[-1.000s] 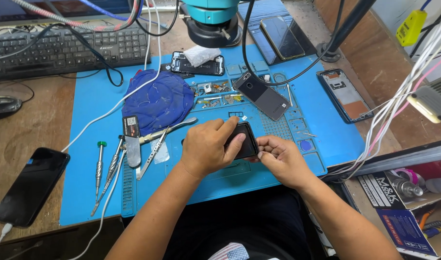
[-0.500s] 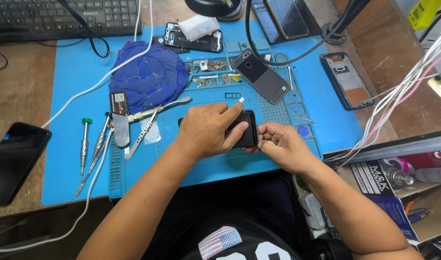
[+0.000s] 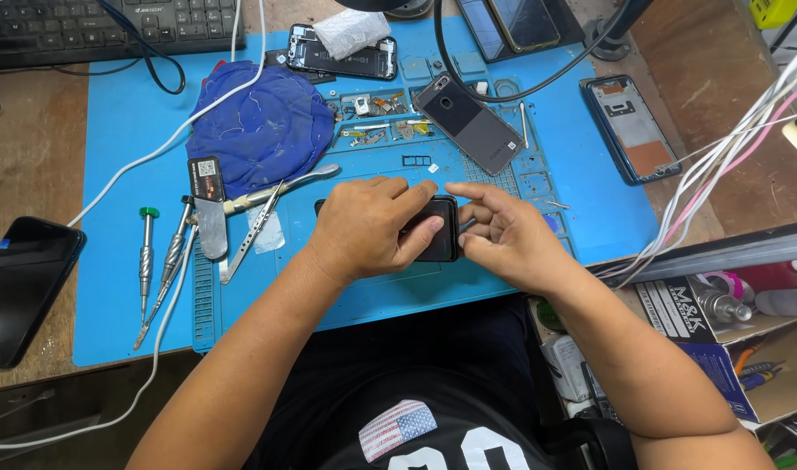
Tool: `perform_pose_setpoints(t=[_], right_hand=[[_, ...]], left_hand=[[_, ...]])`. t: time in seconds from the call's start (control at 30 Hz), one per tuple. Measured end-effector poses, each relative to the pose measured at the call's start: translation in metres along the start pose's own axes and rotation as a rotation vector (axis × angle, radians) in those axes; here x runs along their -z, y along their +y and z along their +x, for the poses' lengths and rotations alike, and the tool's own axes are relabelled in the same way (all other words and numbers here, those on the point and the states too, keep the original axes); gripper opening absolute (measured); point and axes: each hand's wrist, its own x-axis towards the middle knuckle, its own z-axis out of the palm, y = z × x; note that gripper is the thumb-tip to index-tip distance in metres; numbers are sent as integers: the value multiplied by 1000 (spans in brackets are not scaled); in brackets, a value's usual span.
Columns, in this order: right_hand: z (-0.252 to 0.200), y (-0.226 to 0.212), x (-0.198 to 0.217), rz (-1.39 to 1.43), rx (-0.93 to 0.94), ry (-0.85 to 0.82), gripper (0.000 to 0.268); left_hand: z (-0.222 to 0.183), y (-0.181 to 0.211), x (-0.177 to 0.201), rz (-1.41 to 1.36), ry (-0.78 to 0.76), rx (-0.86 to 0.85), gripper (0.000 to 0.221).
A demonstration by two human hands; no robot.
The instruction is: The person reassembles a disassembled smartphone on a blue work mat. They align the internal components, press the back cover into place, and wipe the exterior with a cloth. The person then flips the phone to check the screen and edges before placing it back on the mat.
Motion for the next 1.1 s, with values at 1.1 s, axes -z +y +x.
perform_pose_setpoints(t=[1.1], right_hand=[[4,23,-50,33,-77,312,27]], left_hand=[[21,-27,20,-42,330,718,46]])
